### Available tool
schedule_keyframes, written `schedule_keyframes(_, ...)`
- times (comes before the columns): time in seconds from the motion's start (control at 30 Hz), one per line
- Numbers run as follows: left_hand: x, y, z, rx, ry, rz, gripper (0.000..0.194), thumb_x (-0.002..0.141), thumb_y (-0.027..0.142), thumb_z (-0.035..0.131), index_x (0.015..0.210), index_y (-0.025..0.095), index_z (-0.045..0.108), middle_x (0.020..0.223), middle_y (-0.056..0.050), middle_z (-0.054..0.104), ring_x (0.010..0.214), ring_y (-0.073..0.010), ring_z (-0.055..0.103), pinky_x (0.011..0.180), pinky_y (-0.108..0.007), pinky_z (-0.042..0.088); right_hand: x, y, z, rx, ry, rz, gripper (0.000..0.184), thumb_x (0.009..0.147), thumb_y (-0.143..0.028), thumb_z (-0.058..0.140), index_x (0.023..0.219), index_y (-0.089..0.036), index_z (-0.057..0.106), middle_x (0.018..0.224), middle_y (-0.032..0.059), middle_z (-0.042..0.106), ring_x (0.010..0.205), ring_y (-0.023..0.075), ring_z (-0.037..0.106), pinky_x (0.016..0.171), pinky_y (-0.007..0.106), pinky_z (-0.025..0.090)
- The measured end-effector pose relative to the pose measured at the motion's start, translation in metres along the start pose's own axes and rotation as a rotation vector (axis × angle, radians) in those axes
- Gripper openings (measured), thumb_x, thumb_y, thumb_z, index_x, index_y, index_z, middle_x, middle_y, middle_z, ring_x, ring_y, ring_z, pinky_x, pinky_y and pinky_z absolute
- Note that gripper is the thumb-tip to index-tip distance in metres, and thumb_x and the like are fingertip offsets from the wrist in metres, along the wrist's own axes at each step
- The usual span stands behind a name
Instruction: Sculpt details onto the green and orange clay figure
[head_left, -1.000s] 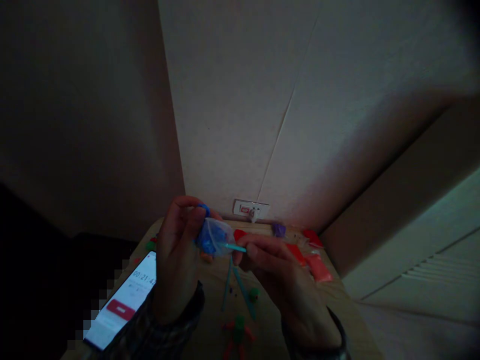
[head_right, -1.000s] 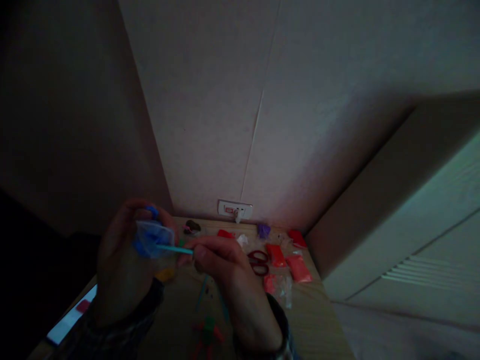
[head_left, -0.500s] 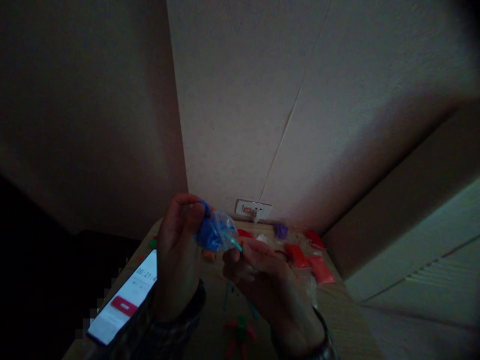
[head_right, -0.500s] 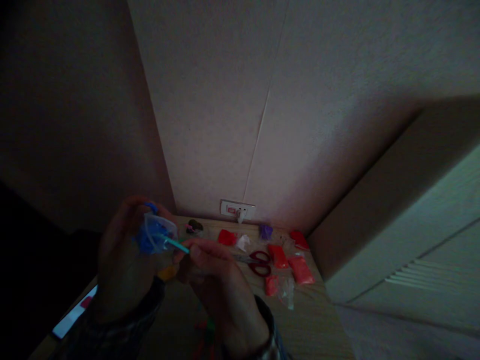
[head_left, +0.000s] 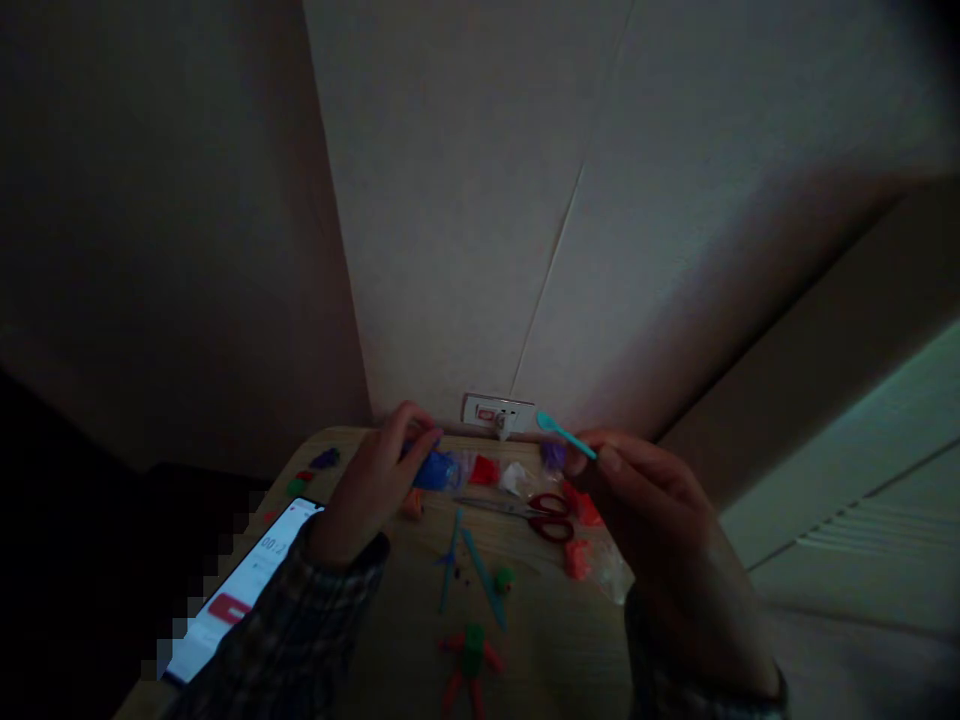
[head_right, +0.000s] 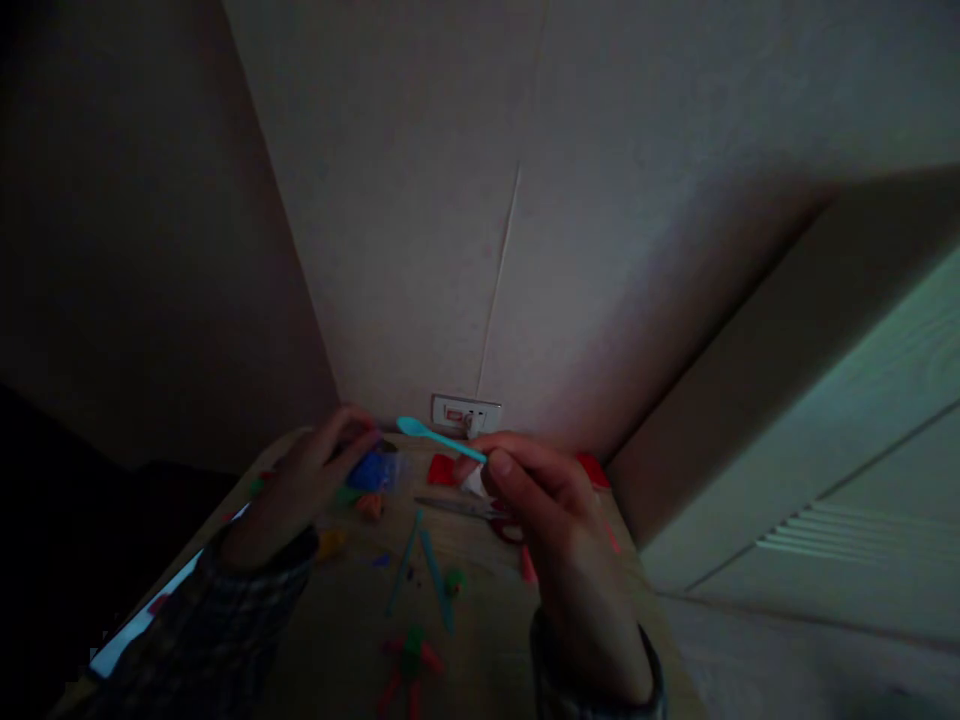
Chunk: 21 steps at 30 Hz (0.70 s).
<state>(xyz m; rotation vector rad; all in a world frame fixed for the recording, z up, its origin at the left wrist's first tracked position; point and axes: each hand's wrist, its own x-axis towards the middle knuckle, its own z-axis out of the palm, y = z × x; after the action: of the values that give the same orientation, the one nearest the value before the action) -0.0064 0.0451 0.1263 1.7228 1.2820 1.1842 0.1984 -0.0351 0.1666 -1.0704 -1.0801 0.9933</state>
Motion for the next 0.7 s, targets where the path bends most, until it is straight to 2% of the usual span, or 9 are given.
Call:
schedule_keyframes(0.07, 0.005, -0.019, 0.009, 0.146, -0.087, -0.027, 0.008, 0.083, 0.028, 0.057, 0.078, 0.022, 0.055, 0.072, -0.002, 0.066, 0.075, -0.0218, 0.066, 0.062, -0.027, 0.045, 0.0, -0.003, -0.004, 0.011, -0.005, -0.014, 0.02, 0.075, -0.043, 0.073, 0.073, -0.022, 0.073, 0.07, 0.0016, 0.068, 0.065, 0.0174, 0.06, 0.056, 0.026, 0.047)
schedule_keyframes(0.2, 0.012, -0.049, 0.025, 0.362, -0.132, -0.039, 0.008, 0.087, 0.021, 0.05, 0.08, 0.022, 0.052, 0.07, -0.003, 0.064, 0.07, -0.0217, 0.064, 0.063, -0.028, 0.041, 0.0, -0.002, -0.008, -0.038, 0.018, 0.003, 0.02, 0.078, -0.043, 0.072, 0.081, -0.023, 0.075, 0.074, 0.0019, 0.072, 0.071, 0.0189, 0.065, 0.06, 0.027, 0.05)
schedule_keyframes(0.33, 0.014, -0.062, 0.027, 0.427, -0.115, -0.026, 0.008, 0.09, 0.024, 0.047, 0.084, 0.022, 0.051, 0.07, -0.003, 0.063, 0.07, -0.0214, 0.064, 0.063, -0.028, 0.04, 0.001, 0.002, -0.008, -0.162, 0.053, 0.021, 0.024, 0.077, -0.044, 0.071, 0.085, -0.022, 0.076, 0.082, 0.0038, 0.075, 0.074, 0.02, 0.066, 0.059, 0.028, 0.05)
schedule_keyframes(0.47, 0.019, -0.067, 0.027, 0.533, -0.17, -0.029, 0.006, 0.09, 0.021, 0.048, 0.086, 0.02, 0.053, 0.078, -0.005, 0.068, 0.074, -0.0213, 0.066, 0.066, -0.028, 0.042, 0.007, 0.005, -0.016, -0.376, -0.002, -0.001, 0.027, 0.081, -0.042, 0.063, 0.093, -0.02, 0.074, 0.086, 0.0049, 0.074, 0.073, 0.0201, 0.066, 0.06, 0.028, 0.05)
schedule_keyframes(0.53, 0.022, -0.069, 0.029, 0.555, -0.186, -0.036, 0.004, 0.087, 0.018, 0.052, 0.084, 0.02, 0.054, 0.081, -0.005, 0.07, 0.078, -0.022, 0.067, 0.069, -0.029, 0.044, 0.014, 0.009, -0.023, -0.599, -0.118, -0.068, 0.026, 0.085, -0.038, 0.057, 0.091, -0.02, 0.074, 0.085, 0.005, 0.074, 0.071, 0.0188, 0.065, 0.06, 0.028, 0.048)
schedule_keyframes(0.6, 0.023, -0.069, 0.029, 0.556, -0.176, -0.037, 0.004, 0.086, 0.019, 0.054, 0.082, 0.019, 0.055, 0.082, -0.006, 0.07, 0.082, -0.0231, 0.067, 0.072, -0.03, 0.045, 0.021, 0.017, -0.029, -0.926, -0.3, -0.075, 0.025, 0.088, -0.029, 0.052, 0.082, -0.018, 0.073, 0.077, 0.0049, 0.072, 0.069, 0.018, 0.064, 0.065, 0.028, 0.046)
schedule_keyframes(0.7, 0.024, -0.064, 0.026, 0.54, -0.167, -0.032, 0.005, 0.085, 0.023, 0.055, 0.082, 0.019, 0.057, 0.083, -0.006, 0.071, 0.085, -0.024, 0.068, 0.073, -0.031, 0.047, 0.031, 0.035, -0.028, -1.318, -0.507, 0.046, 0.024, 0.088, -0.016, 0.051, 0.079, -0.017, 0.074, 0.081, 0.0078, 0.073, 0.075, 0.0197, 0.067, 0.064, 0.027, 0.043)
